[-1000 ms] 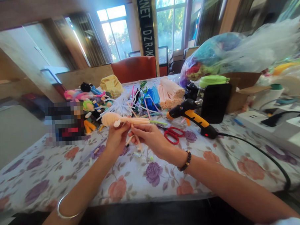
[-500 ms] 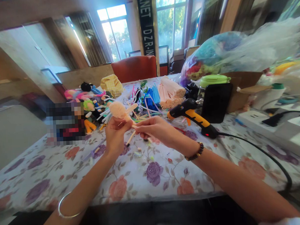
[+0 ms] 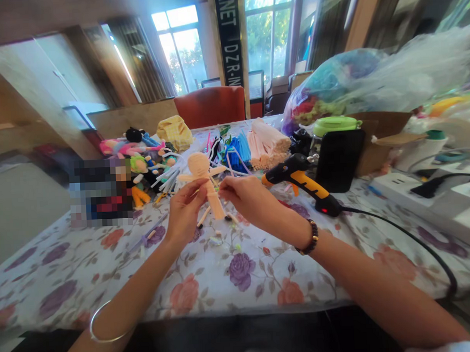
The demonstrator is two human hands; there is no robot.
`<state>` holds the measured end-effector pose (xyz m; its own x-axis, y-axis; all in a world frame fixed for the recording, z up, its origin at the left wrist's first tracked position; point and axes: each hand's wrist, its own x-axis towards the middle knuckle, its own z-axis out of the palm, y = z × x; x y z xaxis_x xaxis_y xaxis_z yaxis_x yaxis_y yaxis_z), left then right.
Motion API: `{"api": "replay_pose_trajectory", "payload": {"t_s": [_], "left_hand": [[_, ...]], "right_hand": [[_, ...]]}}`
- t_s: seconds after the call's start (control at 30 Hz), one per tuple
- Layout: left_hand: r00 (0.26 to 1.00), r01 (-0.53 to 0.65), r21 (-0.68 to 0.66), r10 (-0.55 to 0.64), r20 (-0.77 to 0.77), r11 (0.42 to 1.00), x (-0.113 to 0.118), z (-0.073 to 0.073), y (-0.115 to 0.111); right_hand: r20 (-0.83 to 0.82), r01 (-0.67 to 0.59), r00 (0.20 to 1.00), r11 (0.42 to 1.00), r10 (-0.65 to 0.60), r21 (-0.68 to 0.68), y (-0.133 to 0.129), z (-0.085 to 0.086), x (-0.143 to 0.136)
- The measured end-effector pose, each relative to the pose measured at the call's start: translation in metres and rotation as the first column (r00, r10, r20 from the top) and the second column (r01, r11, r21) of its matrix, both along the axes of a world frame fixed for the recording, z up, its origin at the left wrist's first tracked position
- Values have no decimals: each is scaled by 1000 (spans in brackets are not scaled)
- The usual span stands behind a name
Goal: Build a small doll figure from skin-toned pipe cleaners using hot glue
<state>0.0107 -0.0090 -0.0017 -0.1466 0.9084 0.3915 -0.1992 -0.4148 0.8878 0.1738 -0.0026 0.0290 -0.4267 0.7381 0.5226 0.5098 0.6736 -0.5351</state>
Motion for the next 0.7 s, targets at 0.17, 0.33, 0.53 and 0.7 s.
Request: {"api": "replay_pose_trajectory", "payload": {"t_s": [0.17,0.33,0.53,0.7], "left_hand": [[1000,6,1,-6,7,1000,-1,-2,1],[1000,-25,8,25,4,1000,-1,-2,1],[998,-64,1,64,-9,998,0,0,0],[999,-34,-5,34,-38,999,-1,0,0]], "right_hand": [[180,18,981,967,-65,254,-1,0,0],[199,-34,980,966,-18,255,2,-7,-1],[108,-43,994,950,10,308,1,-8,-3],[36,-12,999,951,1,310,2,-8,-3]]}}
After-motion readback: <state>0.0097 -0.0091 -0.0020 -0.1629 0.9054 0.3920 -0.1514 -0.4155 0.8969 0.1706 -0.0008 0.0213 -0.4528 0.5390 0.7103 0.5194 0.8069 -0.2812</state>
